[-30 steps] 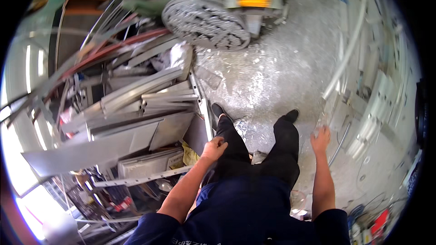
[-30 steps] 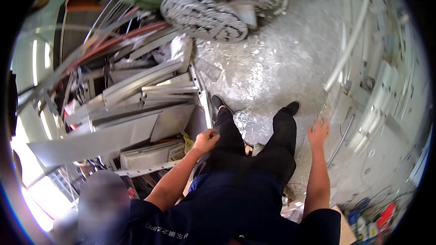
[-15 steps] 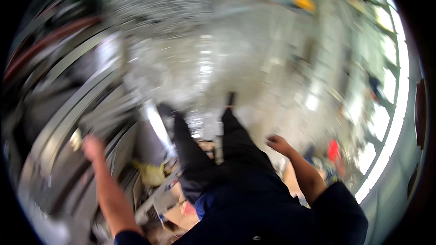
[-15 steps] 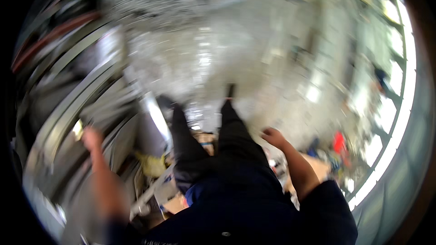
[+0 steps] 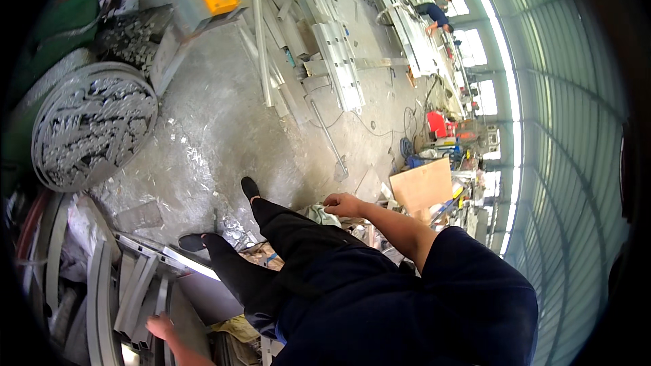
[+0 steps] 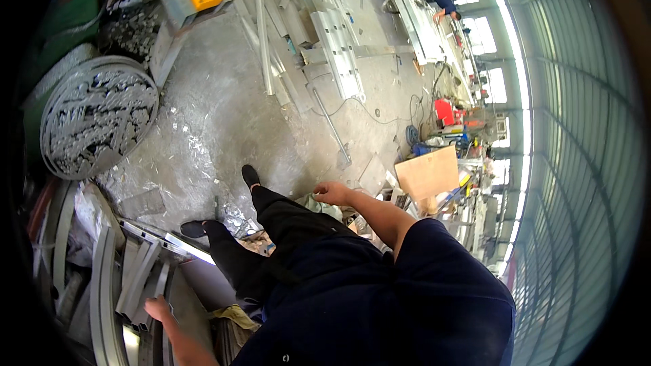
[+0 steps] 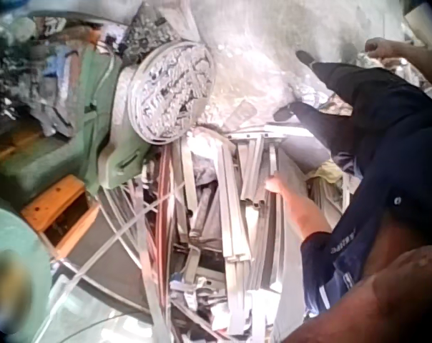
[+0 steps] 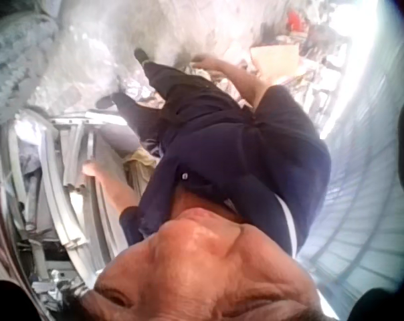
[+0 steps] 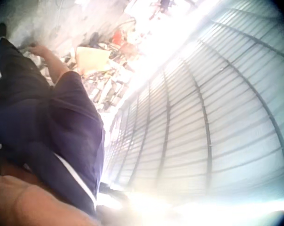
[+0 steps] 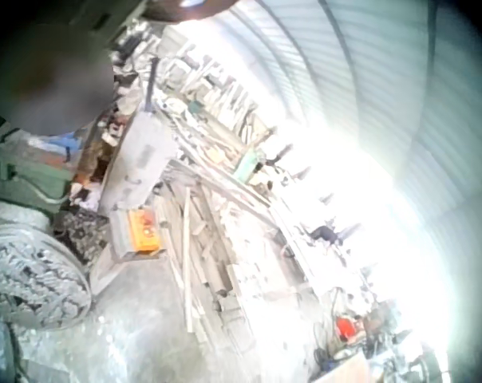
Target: The person repeatedly picks up long metal profiles, places them into a cutting machine, and operates the machine to cut the profiles. The cut pieces are then set aside on the floor. The process is repeated multiple times with different metal profiles.
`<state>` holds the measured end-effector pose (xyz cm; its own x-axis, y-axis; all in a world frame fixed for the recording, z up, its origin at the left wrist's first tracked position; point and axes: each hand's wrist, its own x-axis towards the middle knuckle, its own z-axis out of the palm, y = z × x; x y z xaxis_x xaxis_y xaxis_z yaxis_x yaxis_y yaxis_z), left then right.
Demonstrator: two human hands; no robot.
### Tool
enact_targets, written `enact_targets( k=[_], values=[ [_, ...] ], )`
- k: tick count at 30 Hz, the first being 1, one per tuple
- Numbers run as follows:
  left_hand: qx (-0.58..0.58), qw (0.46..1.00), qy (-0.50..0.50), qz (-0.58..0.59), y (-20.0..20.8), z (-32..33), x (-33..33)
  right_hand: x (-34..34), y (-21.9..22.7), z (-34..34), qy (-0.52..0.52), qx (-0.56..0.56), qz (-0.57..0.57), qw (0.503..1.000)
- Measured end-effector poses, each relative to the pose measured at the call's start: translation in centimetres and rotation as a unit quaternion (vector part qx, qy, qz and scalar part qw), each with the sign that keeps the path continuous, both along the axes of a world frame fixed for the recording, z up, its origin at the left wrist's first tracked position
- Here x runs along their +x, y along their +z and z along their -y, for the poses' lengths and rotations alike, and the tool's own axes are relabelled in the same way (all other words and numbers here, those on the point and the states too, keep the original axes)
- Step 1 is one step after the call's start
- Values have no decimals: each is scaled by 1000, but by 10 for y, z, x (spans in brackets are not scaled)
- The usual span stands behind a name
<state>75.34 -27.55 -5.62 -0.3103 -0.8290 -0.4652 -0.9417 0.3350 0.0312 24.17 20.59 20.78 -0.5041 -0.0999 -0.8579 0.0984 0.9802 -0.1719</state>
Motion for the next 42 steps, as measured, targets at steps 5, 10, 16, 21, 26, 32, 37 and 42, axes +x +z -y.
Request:
enact_targets(
  k=[5, 10, 16, 21, 26, 32, 37, 42],
  values=[
    [-30, 990, 84, -108, 60, -32, -45, 5, -19, -43, 13, -58, -12, 998],
    [112, 930, 227, -265, 158, -57, -122, -18, -56, -54, 5, -104, -60, 993],
    [265, 843, 177, -433, 343, -156, -299, -76, -29, 54, -180, -290, 136, 930],
    [268, 876, -17, -402, 382, -223, -373, -115, 18, 124, -506, -521, 244, 643],
    [114, 895, -249, -351, 404, -254, -429, -155, 63, 178, -504, -563, 320, 572],
    [17, 896, -76, -436, 402, -219, -424, -141, 128, 297, -325, -600, 327, 654],
    [-127, 860, -9, -494, 372, -130, -429, -103, 114, 420, -123, -592, 286, 744],
    [-191, 845, 4, -499, 384, 11, -457, -102, 113, 561, -117, -565, 261, 774]
  ],
)
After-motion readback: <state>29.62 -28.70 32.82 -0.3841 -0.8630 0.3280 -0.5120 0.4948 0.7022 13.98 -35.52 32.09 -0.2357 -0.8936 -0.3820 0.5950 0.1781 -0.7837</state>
